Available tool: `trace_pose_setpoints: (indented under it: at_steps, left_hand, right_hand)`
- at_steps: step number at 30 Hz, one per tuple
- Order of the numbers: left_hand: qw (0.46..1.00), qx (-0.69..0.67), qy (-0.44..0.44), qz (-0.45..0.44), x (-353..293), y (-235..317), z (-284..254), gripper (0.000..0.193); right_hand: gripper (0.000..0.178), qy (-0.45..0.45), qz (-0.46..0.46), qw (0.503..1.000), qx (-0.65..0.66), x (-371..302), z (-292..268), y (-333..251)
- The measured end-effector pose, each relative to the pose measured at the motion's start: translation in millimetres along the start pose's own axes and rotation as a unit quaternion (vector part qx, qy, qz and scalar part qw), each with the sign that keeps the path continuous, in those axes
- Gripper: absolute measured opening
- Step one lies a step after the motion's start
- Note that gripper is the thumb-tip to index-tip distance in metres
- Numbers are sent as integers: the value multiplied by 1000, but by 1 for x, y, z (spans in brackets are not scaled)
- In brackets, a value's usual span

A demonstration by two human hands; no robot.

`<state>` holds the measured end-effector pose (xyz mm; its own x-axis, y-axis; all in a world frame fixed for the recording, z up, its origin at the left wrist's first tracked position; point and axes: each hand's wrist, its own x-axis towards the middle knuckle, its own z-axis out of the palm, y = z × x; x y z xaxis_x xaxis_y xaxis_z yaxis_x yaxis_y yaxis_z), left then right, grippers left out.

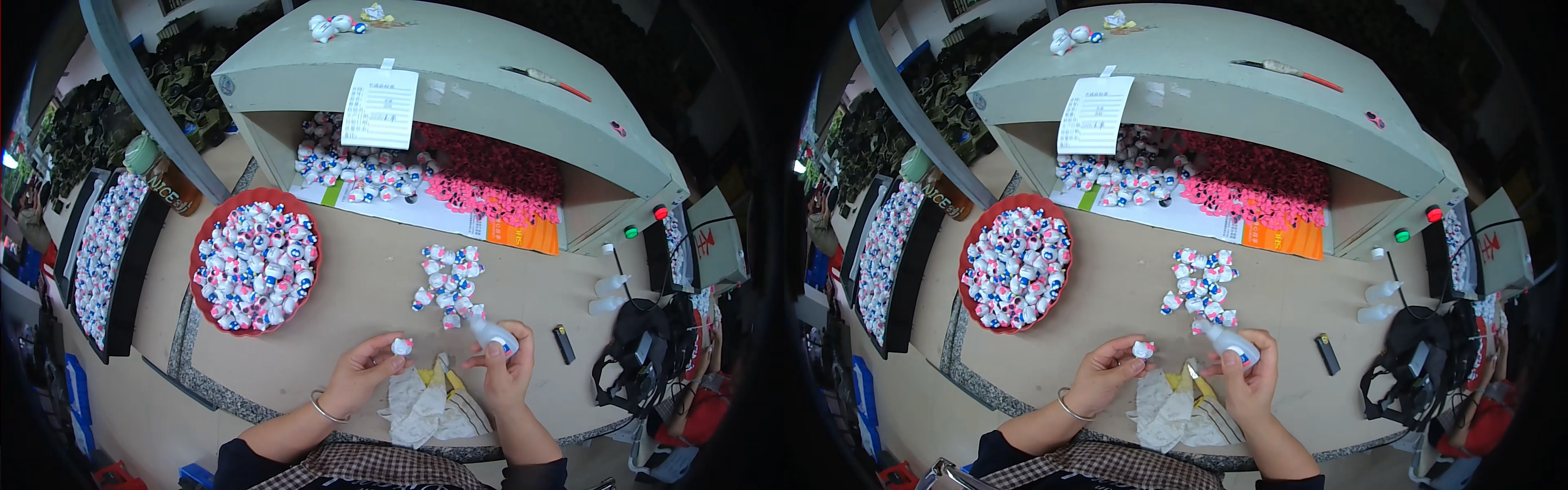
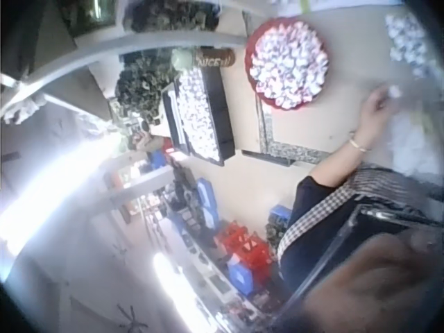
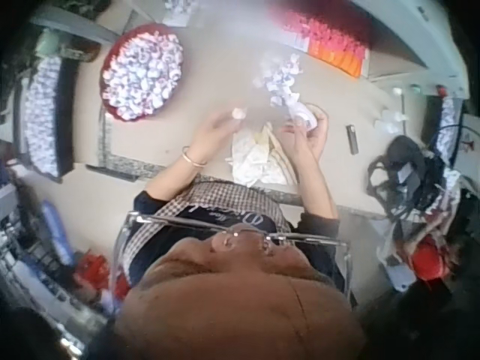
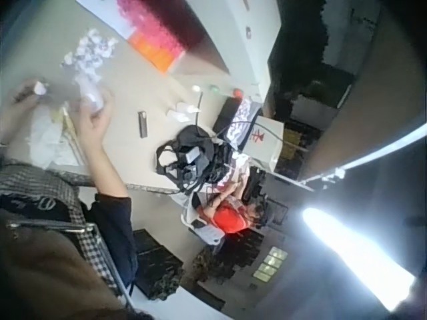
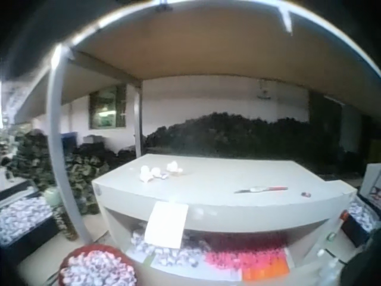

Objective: The person applies adhesive from a bottle to small plastic figures and attaches them together by hand.

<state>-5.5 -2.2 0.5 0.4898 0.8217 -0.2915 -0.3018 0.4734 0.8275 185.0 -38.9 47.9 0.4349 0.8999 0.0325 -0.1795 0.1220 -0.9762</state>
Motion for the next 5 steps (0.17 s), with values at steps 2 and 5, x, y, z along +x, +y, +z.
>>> trace_pose_setpoints:
  at_steps: [2, 5]
  left_hand:
    - [1000, -1, 3, -5, 0, 0, -1, 38]
    - [1000, -10, -2, -14, 2, -3, -2, 38]
  right_hand:
    - [19, 5, 22, 1000, -14, 16, -4, -6]
    - [22, -38, 24, 995, -84, 50, -14, 3]
